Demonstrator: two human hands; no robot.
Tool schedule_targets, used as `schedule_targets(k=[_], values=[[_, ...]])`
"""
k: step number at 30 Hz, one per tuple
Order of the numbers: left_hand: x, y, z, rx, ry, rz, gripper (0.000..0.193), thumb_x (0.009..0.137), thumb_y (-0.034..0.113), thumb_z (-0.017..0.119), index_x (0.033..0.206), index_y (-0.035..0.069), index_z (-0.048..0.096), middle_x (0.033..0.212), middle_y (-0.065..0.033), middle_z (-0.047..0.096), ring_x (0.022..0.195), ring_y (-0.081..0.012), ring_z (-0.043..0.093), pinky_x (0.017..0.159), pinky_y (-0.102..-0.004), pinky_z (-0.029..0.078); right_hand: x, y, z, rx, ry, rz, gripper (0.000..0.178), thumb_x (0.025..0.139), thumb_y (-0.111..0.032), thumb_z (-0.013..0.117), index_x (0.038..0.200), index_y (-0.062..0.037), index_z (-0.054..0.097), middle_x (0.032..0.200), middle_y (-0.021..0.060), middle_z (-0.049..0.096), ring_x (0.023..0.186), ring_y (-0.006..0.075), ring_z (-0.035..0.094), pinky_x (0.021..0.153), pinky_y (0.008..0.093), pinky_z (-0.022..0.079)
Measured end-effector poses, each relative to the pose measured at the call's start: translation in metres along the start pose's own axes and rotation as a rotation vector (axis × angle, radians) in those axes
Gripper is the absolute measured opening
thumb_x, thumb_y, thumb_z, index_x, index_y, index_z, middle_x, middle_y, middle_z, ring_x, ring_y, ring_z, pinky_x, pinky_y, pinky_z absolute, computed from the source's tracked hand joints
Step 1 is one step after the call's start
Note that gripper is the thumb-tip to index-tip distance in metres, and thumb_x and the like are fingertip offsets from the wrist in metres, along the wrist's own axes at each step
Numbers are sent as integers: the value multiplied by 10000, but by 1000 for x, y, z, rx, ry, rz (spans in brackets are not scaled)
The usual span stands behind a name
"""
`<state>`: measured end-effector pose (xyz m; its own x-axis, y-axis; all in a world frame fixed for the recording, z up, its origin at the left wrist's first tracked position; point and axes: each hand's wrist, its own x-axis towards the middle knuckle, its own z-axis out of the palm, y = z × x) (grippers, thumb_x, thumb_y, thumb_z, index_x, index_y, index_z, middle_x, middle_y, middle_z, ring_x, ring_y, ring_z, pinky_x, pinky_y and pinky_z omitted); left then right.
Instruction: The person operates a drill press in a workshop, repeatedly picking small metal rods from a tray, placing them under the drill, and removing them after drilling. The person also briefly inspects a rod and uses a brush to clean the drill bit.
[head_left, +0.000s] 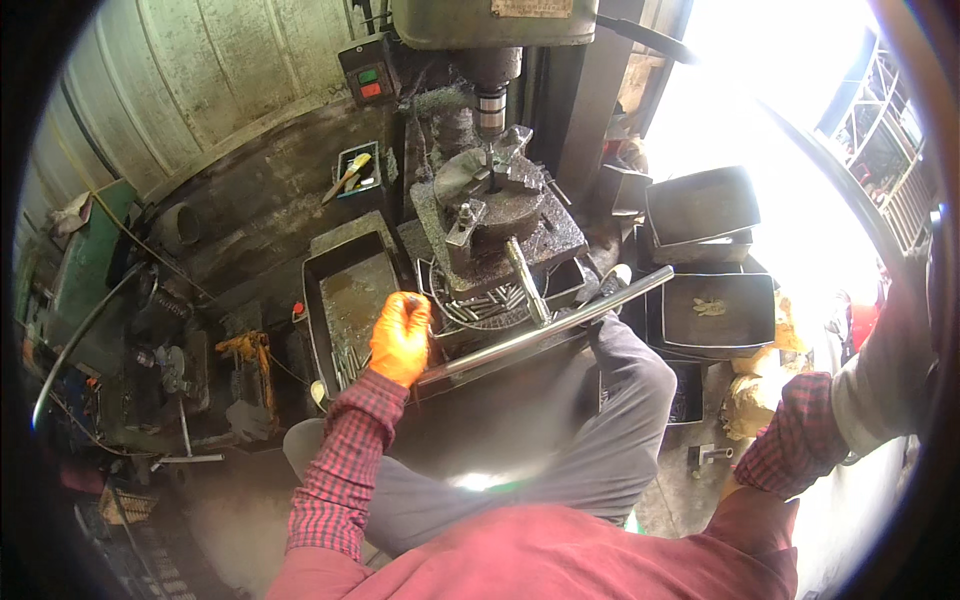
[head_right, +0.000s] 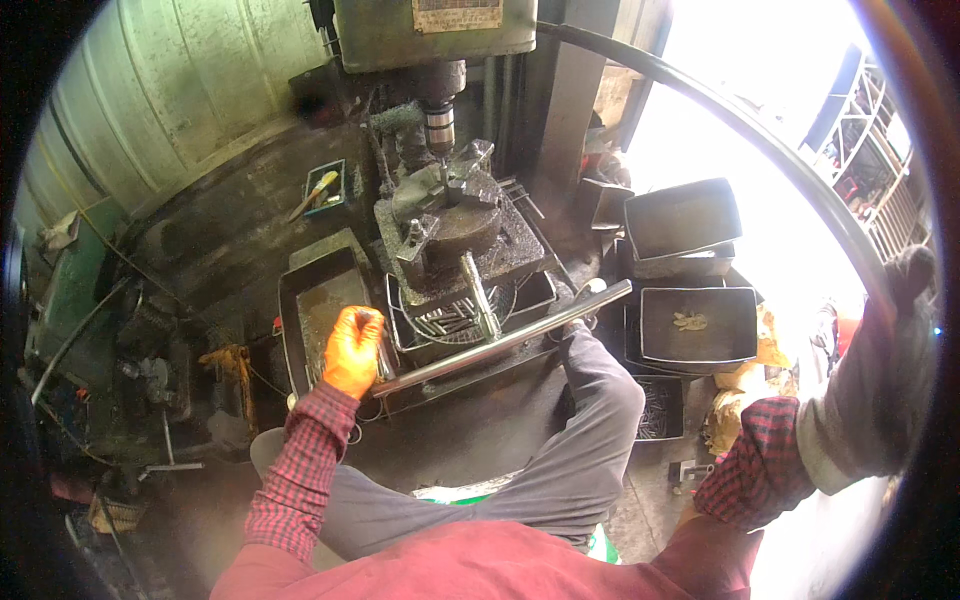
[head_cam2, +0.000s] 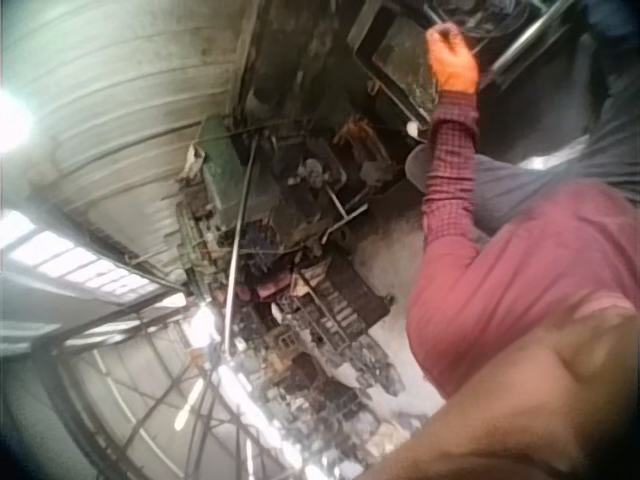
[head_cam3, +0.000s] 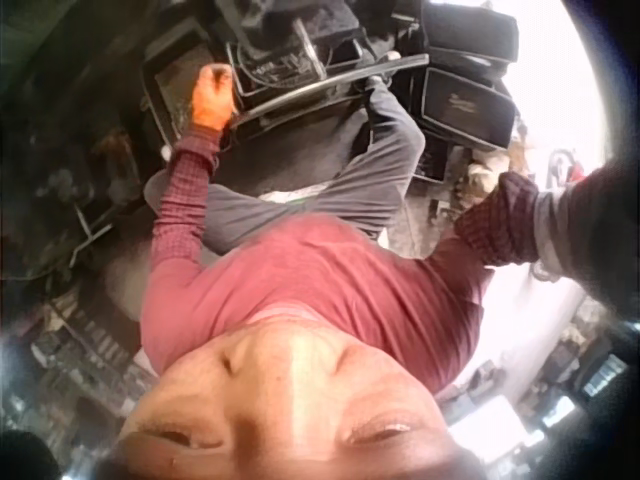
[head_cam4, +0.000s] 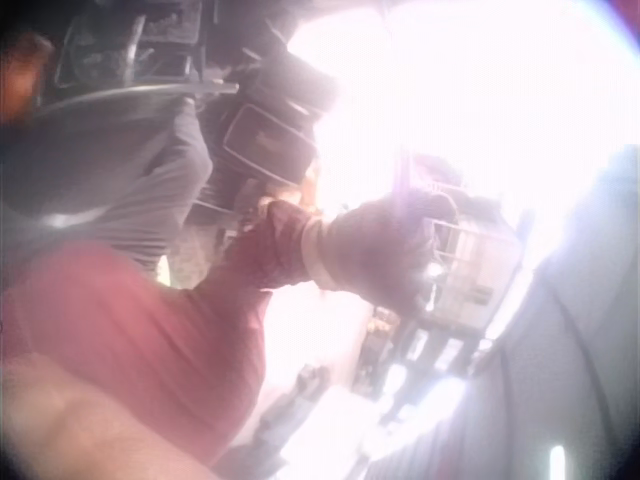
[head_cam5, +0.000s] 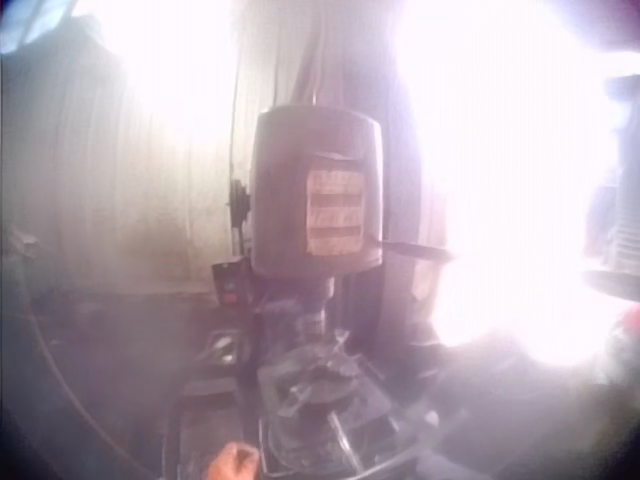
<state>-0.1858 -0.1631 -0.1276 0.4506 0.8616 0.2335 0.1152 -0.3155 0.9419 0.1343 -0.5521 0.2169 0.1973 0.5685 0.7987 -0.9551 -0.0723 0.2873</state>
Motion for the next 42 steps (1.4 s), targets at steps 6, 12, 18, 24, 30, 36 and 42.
schedule_targets(k=[6, 12, 18, 24, 30, 36, 42], values=[[-20, -2, 50, 265, 2, 257, 149, 1087, 161, 633, 1144, 25, 607, 987, -82, 666, 890, -173, 644, 834, -323, 529, -1, -17, 36, -544, 299, -236, 732, 990, -357, 671, 1511, 76, 393, 1502, 233, 405, 1387, 267, 437, 1190, 438, 402], [-23, -19, 66, 275, 87, 126, 171, 1082, 208, 620, 1148, 52, 632, 1010, -136, 694, 936, -314, 690, 842, -413, 545, -14, -60, 3, -1273, 269, -658, 757, 981, -251, 646, 1566, 121, 344, 1629, 305, 316, 1530, 266, 345, 1251, 427, 371], [-25, -16, 69, 195, 210, 177, 132, 1063, 185, 628, 1105, 63, 650, 1015, -184, 700, 954, -410, 681, 836, -468, 542, -49, -103, -203, -2511, 1351, -428, 431, 1098, -385, 541, 1365, -68, 661, 1206, 64, 715, 1020, 205, 668, 884, 395, 524], [-31, -53, 93, 268, 334, 229, 200, 1073, 227, 589, 1099, 32, 626, 1018, -222, 675, 948, -440, 649, 825, -514, 523, -56, -82, -300, -1118, 703, -141, 582, 1068, -567, 494, 1116, 1, 609, 886, 105, 664, 819, 248, 672, 933, 487, 569], [-63, -93, 181, 206, 319, -93, 241, 1085, 241, 544, 1088, 7, 601, 1008, -264, 664, 964, -493, 634, 861, -531, 510, -5, 11, -292, -1916, 958, 73, 552, 1028, -553, 560, 831, -47, 657, 650, 36, 548, 513, 170, 542, 693, 472, 651], [-126, -79, 99, -293, 424, -375, 225, 1116, 245, 531, 1042, 55, 625, 920, -56, 635, 829, -182, 602, 751, -363, 506, -32, 87, -331, -2306, 500, 559, 459, 918, -70, 742, 1363, 0, 653, 1251, 148, 700, 1152, 243, 683, 1029, 341, 531], [-155, 4, -32, -346, 585, -200, 161, 1118, 155, 558, 1213, 45, 625, 1093, -46, 675, 949, -127, 649, 810, -279, 558, -149, 29, -408, -1912, 1303, 514, 768, 891, -80, 801, 1568, -4, 447, 1516, 189, 564, 1411, 273, 526, 1195, 379, 411]])
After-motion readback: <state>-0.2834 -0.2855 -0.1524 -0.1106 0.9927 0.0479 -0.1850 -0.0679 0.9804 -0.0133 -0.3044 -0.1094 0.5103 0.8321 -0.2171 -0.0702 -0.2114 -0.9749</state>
